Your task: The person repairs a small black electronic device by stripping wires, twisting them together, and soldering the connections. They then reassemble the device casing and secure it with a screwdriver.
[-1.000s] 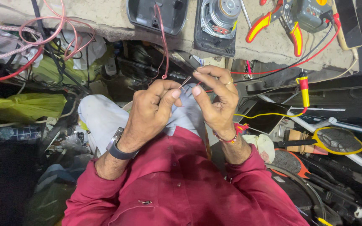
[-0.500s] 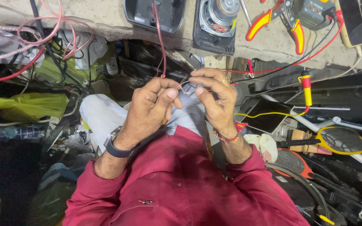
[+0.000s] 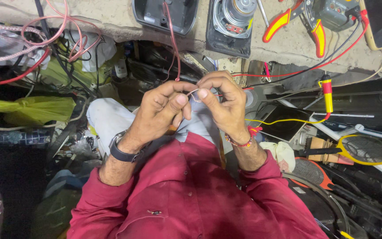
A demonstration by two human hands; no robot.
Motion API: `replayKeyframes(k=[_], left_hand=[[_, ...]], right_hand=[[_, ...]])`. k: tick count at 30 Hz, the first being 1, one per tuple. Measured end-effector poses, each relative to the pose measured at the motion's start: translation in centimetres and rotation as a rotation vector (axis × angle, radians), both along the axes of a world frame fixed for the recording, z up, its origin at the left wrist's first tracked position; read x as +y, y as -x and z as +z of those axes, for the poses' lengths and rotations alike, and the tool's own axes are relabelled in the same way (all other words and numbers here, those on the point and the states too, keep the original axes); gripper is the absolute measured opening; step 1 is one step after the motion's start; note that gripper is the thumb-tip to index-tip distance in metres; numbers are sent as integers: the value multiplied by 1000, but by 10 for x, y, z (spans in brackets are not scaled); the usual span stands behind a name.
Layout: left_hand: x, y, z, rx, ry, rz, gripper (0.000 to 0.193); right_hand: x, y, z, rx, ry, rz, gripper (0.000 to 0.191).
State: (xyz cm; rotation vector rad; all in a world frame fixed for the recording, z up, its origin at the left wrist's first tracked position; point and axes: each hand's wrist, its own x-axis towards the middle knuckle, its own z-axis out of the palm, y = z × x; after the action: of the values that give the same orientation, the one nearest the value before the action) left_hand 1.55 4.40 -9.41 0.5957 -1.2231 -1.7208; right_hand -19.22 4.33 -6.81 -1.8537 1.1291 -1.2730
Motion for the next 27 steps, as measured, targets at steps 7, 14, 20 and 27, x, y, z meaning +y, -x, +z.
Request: replayKeyframes(k=[7,14,20,27], left_hand=[[0,-2,7,25,94,-61,39],[0,4,20,-380,464,388,23],[1,5,26,-343,555,468,14],[3,0,19,-332,462,434,14]], right_hand=[[-1,-1,-4,18,-67,74,17],[-4,-5,-9,14,-81,109,18],[-5,-5,-7,78,-52,120,14],[-2,-10,0,124,-19,133,10]])
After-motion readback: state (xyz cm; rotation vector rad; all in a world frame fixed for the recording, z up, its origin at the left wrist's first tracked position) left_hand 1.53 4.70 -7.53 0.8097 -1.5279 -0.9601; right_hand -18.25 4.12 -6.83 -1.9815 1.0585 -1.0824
